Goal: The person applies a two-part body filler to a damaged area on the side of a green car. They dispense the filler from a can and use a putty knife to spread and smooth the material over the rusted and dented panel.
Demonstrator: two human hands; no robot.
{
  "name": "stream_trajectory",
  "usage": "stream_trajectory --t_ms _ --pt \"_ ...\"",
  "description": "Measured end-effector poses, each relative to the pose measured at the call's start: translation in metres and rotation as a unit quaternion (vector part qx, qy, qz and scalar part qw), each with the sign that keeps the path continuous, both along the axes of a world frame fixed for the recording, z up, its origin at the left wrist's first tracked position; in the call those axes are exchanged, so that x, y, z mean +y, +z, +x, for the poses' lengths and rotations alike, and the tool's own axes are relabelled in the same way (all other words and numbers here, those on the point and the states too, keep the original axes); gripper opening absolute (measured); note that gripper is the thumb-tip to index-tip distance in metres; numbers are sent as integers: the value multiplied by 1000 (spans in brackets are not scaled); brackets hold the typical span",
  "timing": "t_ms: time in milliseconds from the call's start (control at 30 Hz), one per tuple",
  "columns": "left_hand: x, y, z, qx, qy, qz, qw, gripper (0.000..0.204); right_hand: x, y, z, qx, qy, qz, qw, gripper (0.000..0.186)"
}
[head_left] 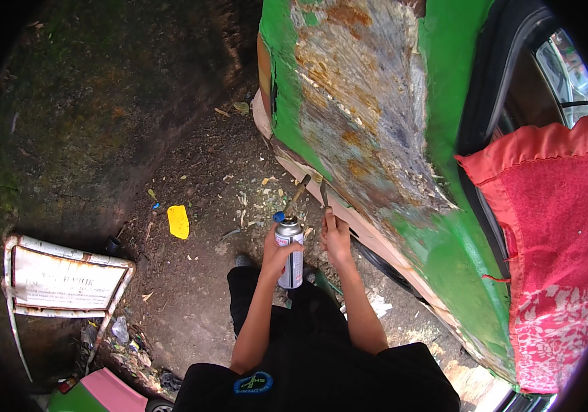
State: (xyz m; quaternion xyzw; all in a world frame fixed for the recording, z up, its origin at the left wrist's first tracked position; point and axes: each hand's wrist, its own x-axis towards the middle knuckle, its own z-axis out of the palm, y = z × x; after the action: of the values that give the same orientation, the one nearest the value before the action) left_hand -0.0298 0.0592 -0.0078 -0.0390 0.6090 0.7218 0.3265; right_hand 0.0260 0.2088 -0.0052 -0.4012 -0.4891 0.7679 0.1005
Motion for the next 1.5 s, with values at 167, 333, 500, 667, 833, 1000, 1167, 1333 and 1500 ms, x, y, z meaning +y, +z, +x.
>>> stream_trajectory --t_ms 167,333,500,667,833,1000,1167,1333,1500 --pt "1 -1 -3 4 -5 12 1000 63 -1 0 -1 -8 2 13 1000 34" --pt "0 -3 0 -9 5 4 1000 66 -2 4 -1 -5 6 5 1000 33" --pt "0 -3 0 -7 -1 -3 1000 65 -1 2 -1 -4 4 8 1000 34" --pt "0 -8 -1 1 -9 16 1000 62 0 4 -2 5 3 -12 1000 39" --pt "-4 -7 -5 1 9 -2 1000 61 2 9 -5 16 -1 -8 1000 43" --pt "-16 0 -11 13 41 7 999 59 -3 10 -12 -7 0 36 999 42" --pt "-27 11 -13 64 111 -4 992 54 -6 -19 -32 -18 -5 122 992 44" --pt "-38 14 -20 75 138 3 988 52 -11 -48 -62 -79 26 264 961 45" --pt "-51 12 -17 81 149 -19 985 52 -15 -20 -35 -117 -11 206 972 45"
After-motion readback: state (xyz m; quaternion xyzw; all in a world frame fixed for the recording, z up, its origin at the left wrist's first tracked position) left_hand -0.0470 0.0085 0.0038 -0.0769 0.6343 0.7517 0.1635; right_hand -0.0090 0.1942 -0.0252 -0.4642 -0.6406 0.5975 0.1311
